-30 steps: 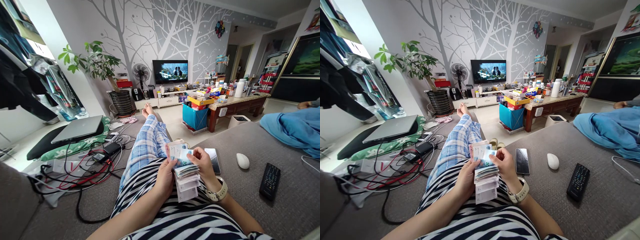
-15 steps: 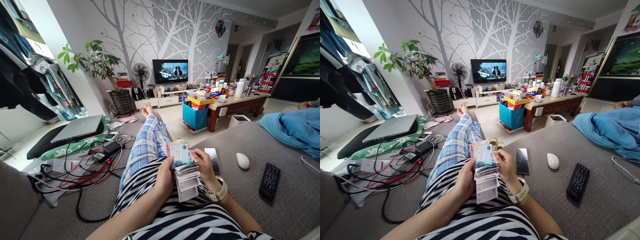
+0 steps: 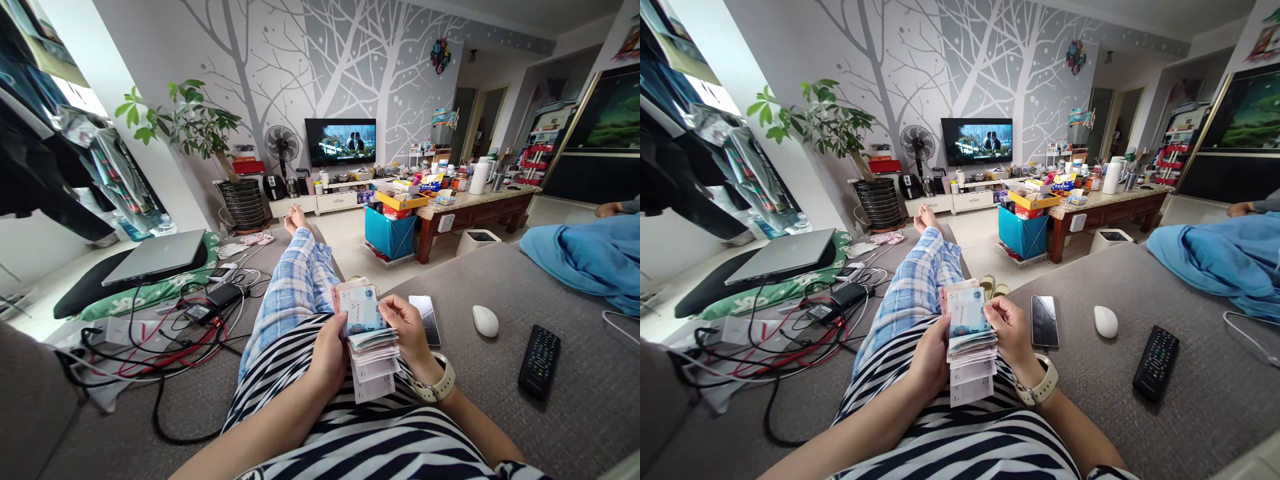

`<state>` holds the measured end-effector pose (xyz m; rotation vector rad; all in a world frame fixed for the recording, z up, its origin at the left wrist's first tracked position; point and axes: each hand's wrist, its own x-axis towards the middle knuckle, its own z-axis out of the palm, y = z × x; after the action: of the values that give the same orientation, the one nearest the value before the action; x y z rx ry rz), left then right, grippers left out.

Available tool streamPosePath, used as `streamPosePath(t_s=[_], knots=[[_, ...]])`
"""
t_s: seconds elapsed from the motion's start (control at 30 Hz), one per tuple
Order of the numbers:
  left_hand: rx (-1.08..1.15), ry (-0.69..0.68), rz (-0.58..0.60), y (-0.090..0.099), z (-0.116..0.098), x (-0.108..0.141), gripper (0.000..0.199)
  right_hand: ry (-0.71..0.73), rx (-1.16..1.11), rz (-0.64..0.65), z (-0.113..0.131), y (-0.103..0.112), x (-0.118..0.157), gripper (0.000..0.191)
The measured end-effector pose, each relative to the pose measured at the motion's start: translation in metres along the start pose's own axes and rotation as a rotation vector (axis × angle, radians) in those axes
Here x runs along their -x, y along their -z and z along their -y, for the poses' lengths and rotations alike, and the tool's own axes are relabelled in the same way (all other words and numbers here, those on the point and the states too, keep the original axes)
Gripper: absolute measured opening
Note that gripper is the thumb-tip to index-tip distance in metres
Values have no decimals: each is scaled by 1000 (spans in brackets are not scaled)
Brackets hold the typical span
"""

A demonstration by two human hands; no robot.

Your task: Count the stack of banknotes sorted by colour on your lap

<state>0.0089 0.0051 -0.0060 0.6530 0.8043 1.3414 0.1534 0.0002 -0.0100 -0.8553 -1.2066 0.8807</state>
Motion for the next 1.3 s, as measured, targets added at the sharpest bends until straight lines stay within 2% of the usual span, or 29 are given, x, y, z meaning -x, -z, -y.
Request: streamPosePath(t_s=[0.13, 0.4, 0.67, 1.1, 1.3], knots=[[20, 36, 59, 1, 0, -1, 30, 6, 1, 6, 0, 0, 0, 26], [-5, 28, 25, -2, -3, 2, 26, -2, 14, 9, 2, 0, 0, 27], [-5, 30, 57, 0, -2, 0, 28, -7, 19, 1, 8, -2, 0, 30], [23, 6, 15, 1, 0, 0, 21, 14, 23, -2, 3, 1, 0, 33], [29, 9, 35, 0, 0, 0, 23, 27, 44, 9, 1, 3, 2, 37]])
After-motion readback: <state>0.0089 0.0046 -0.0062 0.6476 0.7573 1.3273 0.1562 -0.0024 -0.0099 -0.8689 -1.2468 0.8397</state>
